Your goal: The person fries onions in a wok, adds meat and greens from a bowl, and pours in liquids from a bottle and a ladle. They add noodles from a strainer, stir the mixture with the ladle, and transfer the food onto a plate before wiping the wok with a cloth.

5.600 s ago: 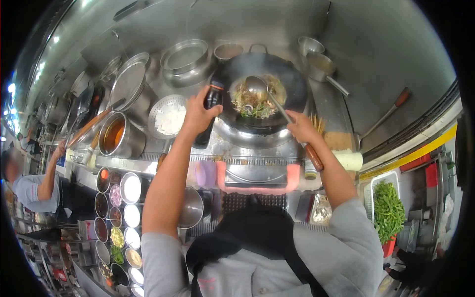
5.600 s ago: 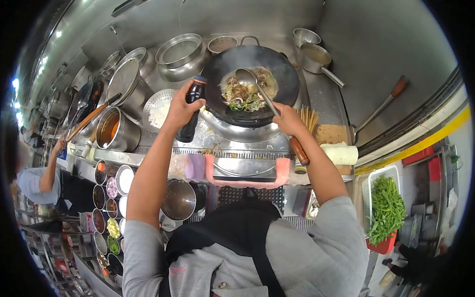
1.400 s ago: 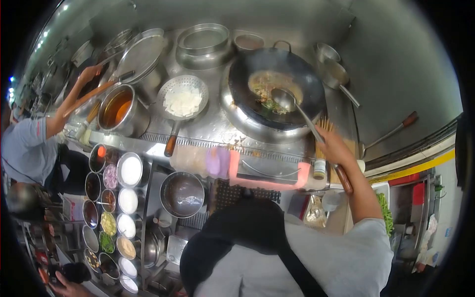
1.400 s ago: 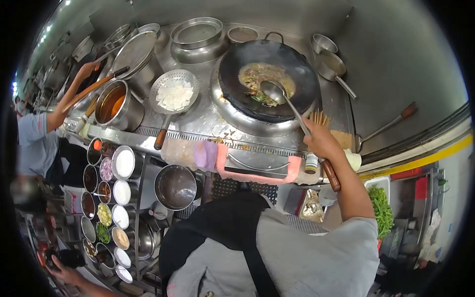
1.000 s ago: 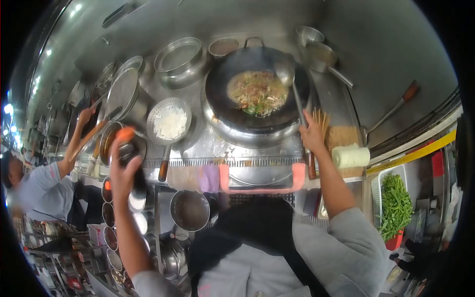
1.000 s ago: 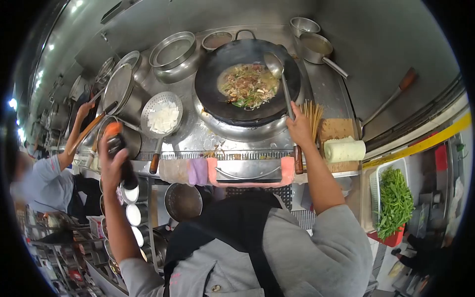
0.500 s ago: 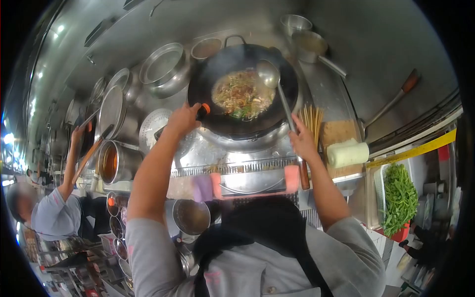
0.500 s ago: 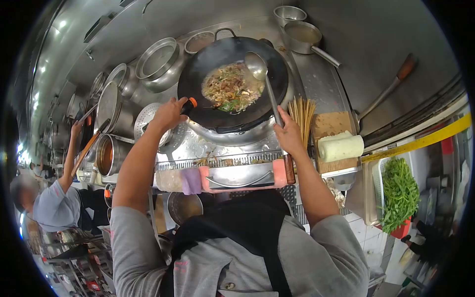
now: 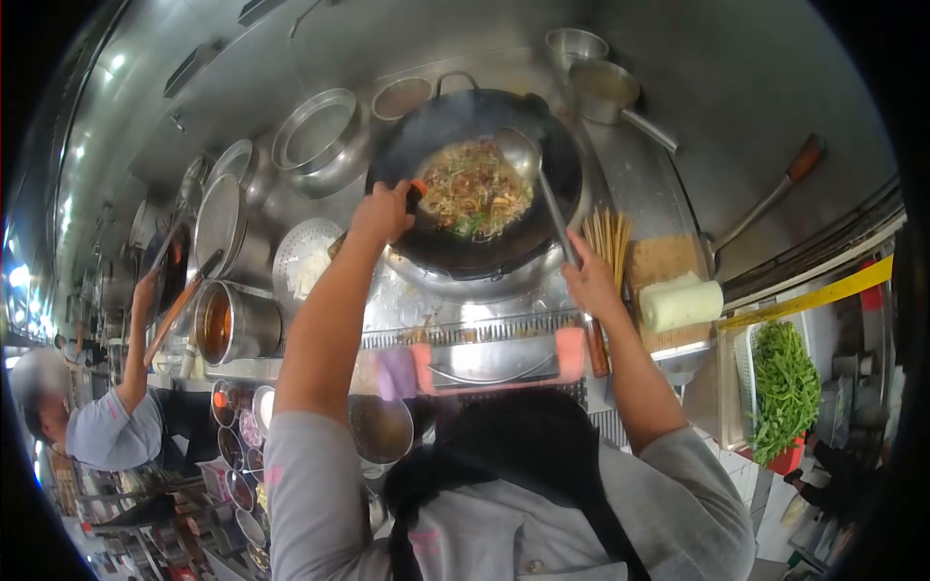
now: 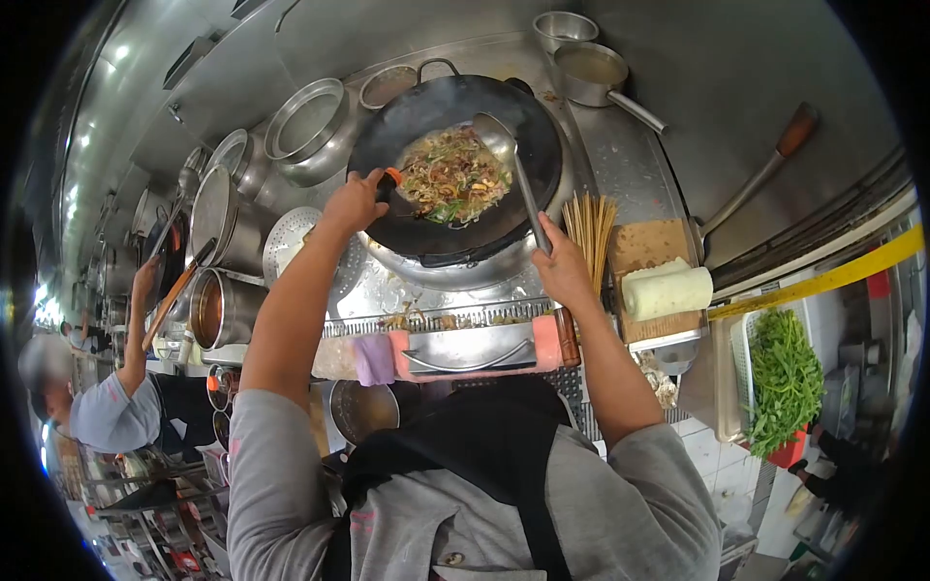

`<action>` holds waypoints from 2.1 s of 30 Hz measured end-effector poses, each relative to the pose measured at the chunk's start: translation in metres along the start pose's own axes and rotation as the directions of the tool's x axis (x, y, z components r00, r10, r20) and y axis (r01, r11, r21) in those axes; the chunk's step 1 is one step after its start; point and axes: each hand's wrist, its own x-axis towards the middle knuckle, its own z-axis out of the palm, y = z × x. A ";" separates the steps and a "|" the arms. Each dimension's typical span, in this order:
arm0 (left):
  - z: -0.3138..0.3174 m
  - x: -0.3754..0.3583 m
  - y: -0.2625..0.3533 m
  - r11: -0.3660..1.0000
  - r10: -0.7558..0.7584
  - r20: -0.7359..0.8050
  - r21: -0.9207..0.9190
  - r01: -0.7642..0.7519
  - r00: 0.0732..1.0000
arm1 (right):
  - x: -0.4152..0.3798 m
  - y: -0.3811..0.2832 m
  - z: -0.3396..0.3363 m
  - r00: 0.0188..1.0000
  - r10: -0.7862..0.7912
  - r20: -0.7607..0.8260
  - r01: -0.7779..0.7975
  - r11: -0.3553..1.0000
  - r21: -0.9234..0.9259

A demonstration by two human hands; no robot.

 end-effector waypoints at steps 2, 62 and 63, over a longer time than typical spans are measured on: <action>0.005 0.006 -0.015 0.998 -0.038 0.036 0.043 0.036 0.999 | 0.000 -0.009 -0.005 0.996 0.079 0.045 -0.080 0.997 0.014; 0.279 -0.963 -0.273 0.054 -0.696 -0.575 -0.639 0.767 -0.430 | -0.007 -0.106 0.006 0.968 0.011 0.252 0.082 0.931 -0.355; 0.313 -0.991 -0.288 -0.080 -0.727 -0.498 -0.621 0.780 -0.472 | -0.014 -0.121 0.008 0.956 -0.001 0.293 0.104 0.935 -0.338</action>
